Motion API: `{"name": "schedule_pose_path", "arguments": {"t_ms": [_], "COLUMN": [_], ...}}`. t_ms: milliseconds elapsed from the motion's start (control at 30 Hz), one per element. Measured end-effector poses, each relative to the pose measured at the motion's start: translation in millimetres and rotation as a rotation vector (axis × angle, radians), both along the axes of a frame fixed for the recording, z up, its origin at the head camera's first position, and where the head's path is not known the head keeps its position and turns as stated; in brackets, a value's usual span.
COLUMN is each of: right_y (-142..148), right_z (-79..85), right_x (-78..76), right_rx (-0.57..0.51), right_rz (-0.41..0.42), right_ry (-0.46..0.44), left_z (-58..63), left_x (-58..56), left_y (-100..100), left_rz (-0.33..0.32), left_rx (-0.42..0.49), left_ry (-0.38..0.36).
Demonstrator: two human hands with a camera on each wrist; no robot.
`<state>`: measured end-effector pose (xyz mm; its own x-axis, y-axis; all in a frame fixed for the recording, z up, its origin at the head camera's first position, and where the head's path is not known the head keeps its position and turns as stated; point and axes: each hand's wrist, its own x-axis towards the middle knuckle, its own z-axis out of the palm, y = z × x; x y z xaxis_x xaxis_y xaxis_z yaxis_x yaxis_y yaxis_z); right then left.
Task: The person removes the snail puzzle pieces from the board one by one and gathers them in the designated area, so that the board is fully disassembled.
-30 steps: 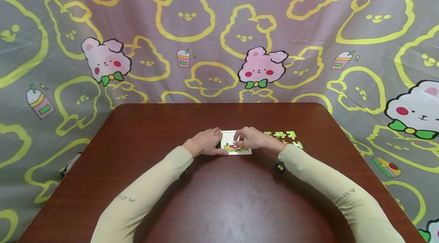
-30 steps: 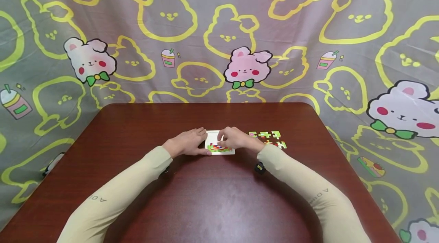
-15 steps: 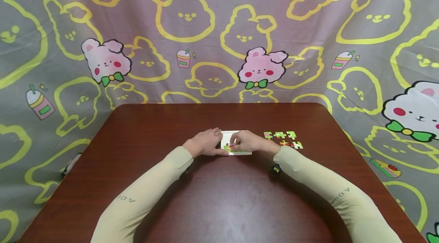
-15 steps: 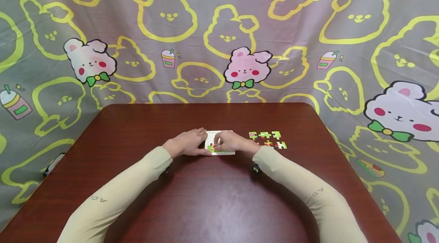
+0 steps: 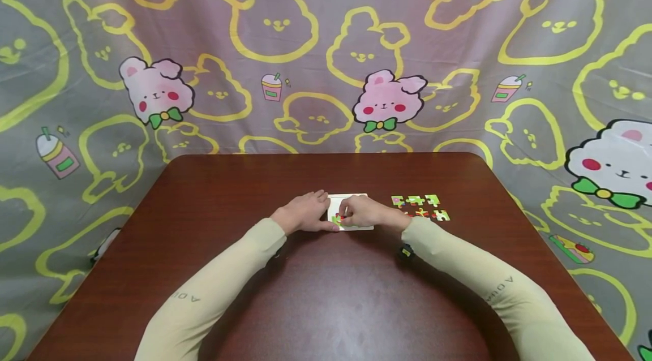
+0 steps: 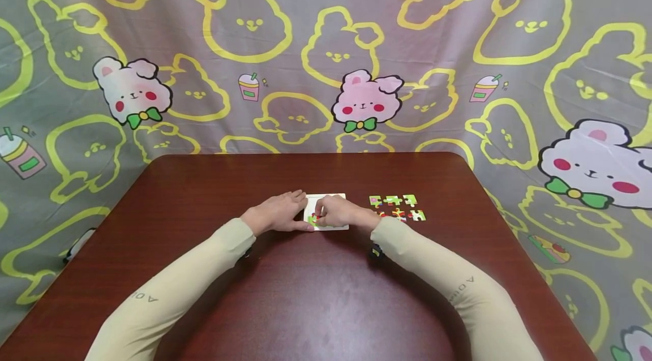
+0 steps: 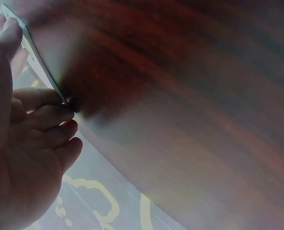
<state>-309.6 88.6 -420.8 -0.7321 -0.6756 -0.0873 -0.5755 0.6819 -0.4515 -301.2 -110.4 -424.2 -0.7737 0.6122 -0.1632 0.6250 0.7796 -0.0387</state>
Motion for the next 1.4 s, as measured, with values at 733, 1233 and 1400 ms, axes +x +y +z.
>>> {"name": "schedule_pose_path", "arguments": {"t_ms": [733,1233,1400], "right_y": [-2.6,-0.8,0.4], "right_z": [-0.1,-1.3,-0.2], "right_x": [-1.1,-3.8,-6.3], "right_rx": [0.002,-0.064,-0.08], "right_rz": [-0.053,-0.064,-0.084], "right_ry": [-0.185,-0.209,-0.237], "left_z": [-3.8,-1.2,-0.9], "left_x": [-0.4,-1.4,-2.3], "left_y": [-0.4,0.2,0.1], "left_rz": [0.006,0.006,0.003], "left_rx": [-0.003,-0.005,0.0], "left_ry": [-0.007,-0.004,0.0]}}
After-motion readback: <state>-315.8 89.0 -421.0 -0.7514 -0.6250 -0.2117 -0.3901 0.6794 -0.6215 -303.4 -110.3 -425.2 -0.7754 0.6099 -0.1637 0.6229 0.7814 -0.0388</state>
